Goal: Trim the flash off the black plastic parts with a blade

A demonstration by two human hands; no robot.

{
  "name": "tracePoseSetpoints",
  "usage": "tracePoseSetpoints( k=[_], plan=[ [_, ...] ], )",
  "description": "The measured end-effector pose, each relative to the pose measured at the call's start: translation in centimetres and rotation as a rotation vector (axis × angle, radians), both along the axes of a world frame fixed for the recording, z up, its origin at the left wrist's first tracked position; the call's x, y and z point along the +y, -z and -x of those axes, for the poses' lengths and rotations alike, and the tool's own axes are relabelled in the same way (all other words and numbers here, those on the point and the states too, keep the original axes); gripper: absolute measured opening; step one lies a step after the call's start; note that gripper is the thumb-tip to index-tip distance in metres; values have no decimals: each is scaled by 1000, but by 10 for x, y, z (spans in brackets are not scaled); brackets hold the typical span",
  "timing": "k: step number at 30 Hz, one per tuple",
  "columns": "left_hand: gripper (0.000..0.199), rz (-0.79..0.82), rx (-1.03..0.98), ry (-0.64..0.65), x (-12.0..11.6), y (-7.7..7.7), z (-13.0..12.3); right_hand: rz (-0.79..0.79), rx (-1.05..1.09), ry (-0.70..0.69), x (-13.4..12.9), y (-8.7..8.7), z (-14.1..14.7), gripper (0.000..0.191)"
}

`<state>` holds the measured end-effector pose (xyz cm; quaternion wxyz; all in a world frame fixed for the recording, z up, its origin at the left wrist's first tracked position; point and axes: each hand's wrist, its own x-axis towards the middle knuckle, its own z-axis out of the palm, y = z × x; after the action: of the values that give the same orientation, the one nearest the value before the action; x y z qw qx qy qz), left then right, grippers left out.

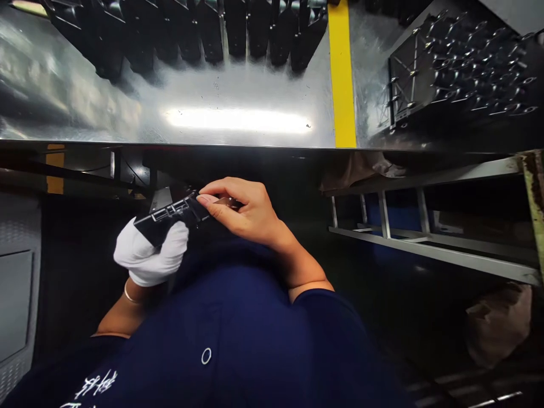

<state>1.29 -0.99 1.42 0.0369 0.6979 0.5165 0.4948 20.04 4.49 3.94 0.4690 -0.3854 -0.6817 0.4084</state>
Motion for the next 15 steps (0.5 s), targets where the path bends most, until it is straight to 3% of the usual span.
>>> tracePoseSetpoints(
  k=[2,4,7,11,15],
  plan=[
    [23,-128,218,115,2,-4,2,-9,-20,-13,2,-1,-9,10],
    [27,-141,359,184,4,-10,3,-7,-32,-63,3,-2,-16,9],
    [24,-149,424,248,6,-18,1,-6,-10,-197,3,-3,-23,7],
    [17,-56,324,242,8,-21,-2,12,50,-336,1,-2,-23,7],
    [20,312,-89,182,8,-18,-3,70,60,-319,-1,2,-23,11]
  ],
)
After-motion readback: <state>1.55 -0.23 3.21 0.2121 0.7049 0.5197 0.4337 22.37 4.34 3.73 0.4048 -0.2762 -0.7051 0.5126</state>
